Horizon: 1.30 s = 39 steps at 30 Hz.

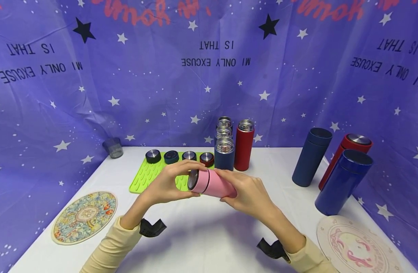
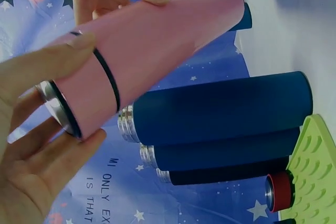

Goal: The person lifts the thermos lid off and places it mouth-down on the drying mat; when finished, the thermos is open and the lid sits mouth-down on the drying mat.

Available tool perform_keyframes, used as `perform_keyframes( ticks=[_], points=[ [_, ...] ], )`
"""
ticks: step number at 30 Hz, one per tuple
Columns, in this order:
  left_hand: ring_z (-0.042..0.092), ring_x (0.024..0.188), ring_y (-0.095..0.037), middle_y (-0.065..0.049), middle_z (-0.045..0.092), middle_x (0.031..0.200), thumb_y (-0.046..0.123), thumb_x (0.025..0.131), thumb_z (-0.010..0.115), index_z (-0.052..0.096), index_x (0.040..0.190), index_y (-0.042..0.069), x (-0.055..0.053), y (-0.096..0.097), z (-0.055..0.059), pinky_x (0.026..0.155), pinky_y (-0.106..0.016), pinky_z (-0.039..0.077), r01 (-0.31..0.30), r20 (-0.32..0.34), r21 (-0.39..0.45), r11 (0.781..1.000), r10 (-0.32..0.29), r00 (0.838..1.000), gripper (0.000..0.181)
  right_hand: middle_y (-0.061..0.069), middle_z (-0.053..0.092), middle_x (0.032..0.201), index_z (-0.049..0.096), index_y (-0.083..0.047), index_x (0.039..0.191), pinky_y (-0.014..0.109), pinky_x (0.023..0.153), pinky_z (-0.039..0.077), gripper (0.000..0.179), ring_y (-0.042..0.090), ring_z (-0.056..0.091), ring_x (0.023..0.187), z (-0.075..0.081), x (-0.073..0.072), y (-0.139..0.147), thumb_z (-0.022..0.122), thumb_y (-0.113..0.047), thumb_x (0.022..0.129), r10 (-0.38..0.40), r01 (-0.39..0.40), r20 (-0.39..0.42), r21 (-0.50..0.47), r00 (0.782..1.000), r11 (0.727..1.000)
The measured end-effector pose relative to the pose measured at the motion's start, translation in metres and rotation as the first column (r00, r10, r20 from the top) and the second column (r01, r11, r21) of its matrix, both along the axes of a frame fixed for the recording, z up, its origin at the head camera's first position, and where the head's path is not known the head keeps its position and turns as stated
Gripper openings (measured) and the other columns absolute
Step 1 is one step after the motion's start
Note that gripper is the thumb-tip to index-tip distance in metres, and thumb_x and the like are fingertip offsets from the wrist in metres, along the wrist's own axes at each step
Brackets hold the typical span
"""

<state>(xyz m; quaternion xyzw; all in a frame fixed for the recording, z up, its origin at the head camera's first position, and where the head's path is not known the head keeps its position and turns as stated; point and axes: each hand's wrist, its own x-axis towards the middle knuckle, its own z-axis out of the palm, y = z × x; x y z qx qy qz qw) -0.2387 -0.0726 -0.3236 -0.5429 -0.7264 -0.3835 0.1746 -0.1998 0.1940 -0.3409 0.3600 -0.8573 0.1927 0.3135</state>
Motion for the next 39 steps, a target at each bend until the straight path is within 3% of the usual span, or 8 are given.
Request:
perform_keyframes(
  ticks=[4, 7, 11, 15, 23, 29, 35, 39],
  points=[
    [0.058, 0.111, -0.023, -0.012, 0.062, 0.119, 0.004, 0.062, 0.090, 0.062, 0.119, 0.000, 0.001, -0.002, 0.000, 0.089, -0.032, 0.054, 0.023, -0.014, 0.052, 0.998, -0.022, 1.000, 0.064, 0.003, 0.062, 0.128, 0.057, -0.022, 0.135, 0.052, 0.098, 0.045, 0.082, 0.027, 0.056, 0.119, 0.003, -0.006, 0.004, 0.091, -0.036, 0.062, 0.088, -0.089, 0.081, 0.006, 0.993, 0.996],
    [0.058, 0.112, -0.023, -0.012, 0.063, 0.119, 0.004, 0.061, 0.091, 0.063, 0.118, 0.000, 0.001, -0.004, 0.002, 0.091, -0.032, 0.052, 0.026, -0.049, 0.075, 0.997, -0.022, 0.999, 0.064, 0.001, 0.053, 0.139, 0.051, -0.021, 0.141, 0.055, 0.106, 0.036, 0.085, 0.028, 0.047, 0.128, 0.007, -0.011, 0.012, 0.088, -0.042, 0.067, 0.160, -0.159, 0.206, -0.018, 0.965, 0.987],
    [0.057, 0.115, -0.020, -0.007, 0.064, 0.120, 0.009, 0.062, 0.091, 0.064, 0.120, 0.005, -0.002, -0.004, 0.002, 0.095, -0.033, 0.049, 0.036, -0.104, 0.095, 0.995, -0.027, 0.994, 0.064, -0.007, 0.057, 0.131, 0.050, -0.025, 0.141, 0.042, 0.091, 0.050, 0.080, 0.017, 0.056, 0.113, 0.010, -0.015, 0.022, 0.086, -0.038, 0.071, 0.202, -0.191, 0.333, -0.067, 0.921, 0.979],
    [0.057, 0.116, -0.020, -0.004, 0.063, 0.122, 0.012, 0.064, 0.090, 0.064, 0.121, 0.007, -0.004, -0.002, 0.000, 0.094, -0.033, 0.051, 0.079, -0.106, 0.114, 0.990, -0.067, 0.992, 0.063, -0.010, 0.063, 0.120, 0.055, -0.028, 0.136, 0.033, 0.080, 0.054, 0.074, 0.011, 0.060, 0.099, 0.011, -0.016, 0.027, 0.088, -0.033, 0.070, 0.223, -0.205, 0.366, -0.088, 0.903, 0.975],
    [0.057, 0.116, -0.020, -0.004, 0.063, 0.122, 0.013, 0.064, 0.090, 0.064, 0.121, 0.008, -0.007, -0.001, -0.003, 0.093, -0.034, 0.051, 0.088, -0.113, 0.130, 0.988, -0.074, 0.991, 0.063, -0.006, 0.067, 0.115, 0.058, -0.024, 0.135, 0.030, 0.074, 0.054, 0.073, 0.010, 0.061, 0.092, 0.009, -0.017, 0.028, 0.089, -0.030, 0.068, 0.241, -0.221, 0.304, -0.100, 0.922, 0.970],
    [0.059, 0.108, -0.019, -0.008, 0.064, 0.119, 0.010, 0.059, 0.093, 0.065, 0.118, 0.005, -0.005, -0.006, -0.002, 0.079, -0.028, 0.057, 0.074, -0.012, 0.130, 0.989, -0.073, 0.997, 0.066, -0.002, 0.067, 0.117, 0.061, -0.017, 0.132, 0.033, 0.078, 0.055, 0.070, 0.014, 0.065, 0.095, 0.006, -0.016, 0.022, 0.089, -0.029, 0.069, 0.284, -0.264, 0.228, -0.115, 0.931, 0.958],
    [0.063, 0.093, -0.022, -0.013, 0.066, 0.106, 0.003, 0.056, 0.092, 0.064, 0.114, -0.005, 0.017, -0.003, 0.017, 0.069, -0.032, 0.059, -0.051, 0.099, 0.159, 0.986, 0.035, 0.994, 0.065, -0.001, 0.065, 0.122, 0.062, -0.017, 0.131, 0.028, 0.092, 0.051, 0.073, 0.018, 0.064, 0.108, 0.005, -0.011, 0.016, 0.091, -0.023, 0.064, 0.215, -0.207, 0.097, -0.083, 0.972, 0.975],
    [0.066, 0.085, -0.021, -0.009, 0.067, 0.104, 0.012, 0.061, 0.092, 0.065, 0.116, 0.000, 0.019, -0.002, 0.015, 0.067, -0.029, 0.059, -0.183, 0.227, 0.155, 0.971, 0.146, 0.963, 0.062, 0.006, 0.066, 0.121, 0.063, -0.015, 0.129, 0.035, 0.090, 0.053, 0.073, 0.024, 0.064, 0.108, 0.002, -0.008, 0.011, 0.091, -0.022, 0.062, 0.139, -0.140, -0.033, -0.053, 0.990, 0.989]
  ],
)
